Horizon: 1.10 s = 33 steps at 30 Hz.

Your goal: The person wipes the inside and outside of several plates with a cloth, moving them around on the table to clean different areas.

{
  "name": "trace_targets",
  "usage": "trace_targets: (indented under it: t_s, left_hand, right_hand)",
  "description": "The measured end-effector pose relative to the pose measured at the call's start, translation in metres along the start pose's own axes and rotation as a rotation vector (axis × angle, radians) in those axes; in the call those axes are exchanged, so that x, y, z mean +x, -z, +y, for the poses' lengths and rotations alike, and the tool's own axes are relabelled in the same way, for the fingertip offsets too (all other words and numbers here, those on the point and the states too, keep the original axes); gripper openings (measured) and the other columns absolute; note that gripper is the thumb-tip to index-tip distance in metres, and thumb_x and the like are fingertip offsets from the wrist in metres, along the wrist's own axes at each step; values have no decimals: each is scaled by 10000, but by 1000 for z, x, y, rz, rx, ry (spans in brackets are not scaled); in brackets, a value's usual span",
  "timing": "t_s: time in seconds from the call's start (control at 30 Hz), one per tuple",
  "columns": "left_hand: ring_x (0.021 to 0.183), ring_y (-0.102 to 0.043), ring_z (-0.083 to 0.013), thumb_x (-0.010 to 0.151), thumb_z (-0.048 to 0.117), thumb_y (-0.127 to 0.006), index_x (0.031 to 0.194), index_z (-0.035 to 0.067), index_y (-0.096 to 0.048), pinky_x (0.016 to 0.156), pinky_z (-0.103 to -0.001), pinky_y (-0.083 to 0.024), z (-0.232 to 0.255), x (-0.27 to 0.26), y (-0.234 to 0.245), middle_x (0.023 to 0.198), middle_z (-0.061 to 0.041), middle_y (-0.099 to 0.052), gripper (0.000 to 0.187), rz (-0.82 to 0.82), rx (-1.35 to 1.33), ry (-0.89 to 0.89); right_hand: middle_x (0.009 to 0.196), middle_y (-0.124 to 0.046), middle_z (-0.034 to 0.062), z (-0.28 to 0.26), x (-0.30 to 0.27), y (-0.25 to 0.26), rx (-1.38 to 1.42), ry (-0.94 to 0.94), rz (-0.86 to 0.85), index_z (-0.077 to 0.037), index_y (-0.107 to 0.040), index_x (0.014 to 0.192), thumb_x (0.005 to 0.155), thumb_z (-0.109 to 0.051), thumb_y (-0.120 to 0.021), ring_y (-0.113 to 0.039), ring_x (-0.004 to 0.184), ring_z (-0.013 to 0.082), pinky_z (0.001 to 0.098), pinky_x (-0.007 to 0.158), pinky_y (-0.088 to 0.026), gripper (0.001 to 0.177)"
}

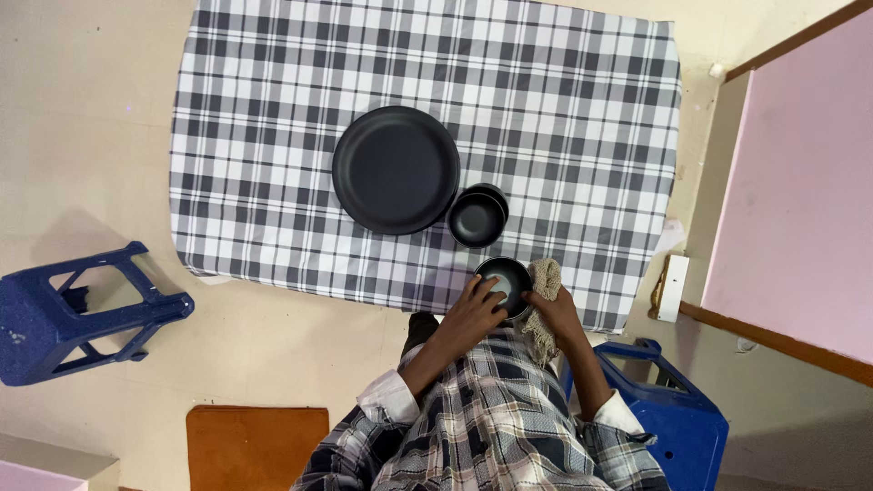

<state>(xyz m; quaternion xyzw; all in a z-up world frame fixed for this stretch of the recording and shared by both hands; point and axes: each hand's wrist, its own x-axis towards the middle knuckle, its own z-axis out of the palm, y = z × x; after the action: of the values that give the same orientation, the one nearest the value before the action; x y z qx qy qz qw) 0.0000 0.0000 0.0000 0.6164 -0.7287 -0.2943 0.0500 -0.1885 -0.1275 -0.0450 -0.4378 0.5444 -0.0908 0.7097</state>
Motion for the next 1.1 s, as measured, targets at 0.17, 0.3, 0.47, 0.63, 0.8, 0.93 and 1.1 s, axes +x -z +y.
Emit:
trace_targets:
  t_s: [0.17,0.3,0.47,0.63,0.8,0.93,1.1]
  left_hand:
    - [1519,-300,-368,877,62,-704,1139,100,-723,1256,-621,-177,-9,25,-48,1515,-149,-507,266,174,23,-11]
    - [1493,-331,-388,940,113,-678,1176,84,-712,1207,-602,-243,-15,24,-62,1491,-164,-511,240,232,-149,110]
    - [1462,-372,-377,970,192,-663,1237,40,-680,1166,-541,-330,-16,13,-76,1485,-166,-512,308,284,-288,218]
    - [1385,-473,-344,987,225,-655,1249,34,-673,1125,-502,-396,-13,12,-78,1463,-165,-538,325,303,-384,320]
    - [1226,-605,-343,969,222,-672,1201,20,-692,1037,-471,-469,-7,12,-73,1347,-163,-633,308,358,-433,334]
    - [1130,-655,-324,972,224,-665,1167,21,-695,991,-451,-504,-6,12,-69,1243,-140,-685,283,353,-448,373]
    - [1041,-673,-338,967,227,-682,1153,12,-689,918,-449,-532,-6,12,-70,1166,-157,-701,285,383,-467,384]
  right_hand:
    - [1013,-756,158,28,20,13,-84,-3,133,42,-663,1176,878,-111,-732,-732,841,241,370,720,-588,342]
    - [1027,-747,143,31,35,20,-99,-48,178,21,-640,1214,881,-104,-706,-733,833,223,361,706,-597,362]
    - [1039,-746,144,35,47,19,-120,9,142,11,-627,1229,864,-98,-729,-722,839,220,354,708,-579,394]
    - [1044,-749,124,38,57,21,-143,77,64,12,-635,1224,861,-109,-733,-729,875,214,350,748,-580,395]
    - [1041,-748,135,38,64,22,-222,44,72,8,-636,1235,861,-122,-735,-709,843,245,379,739,-559,408]
    - [1057,-752,136,38,70,22,-210,78,26,8,-639,1241,844,-118,-742,-720,862,234,371,752,-570,430]
    - [1076,-746,137,38,77,21,-296,55,36,10,-606,1265,852,-150,-770,-726,880,235,384,761,-574,472]
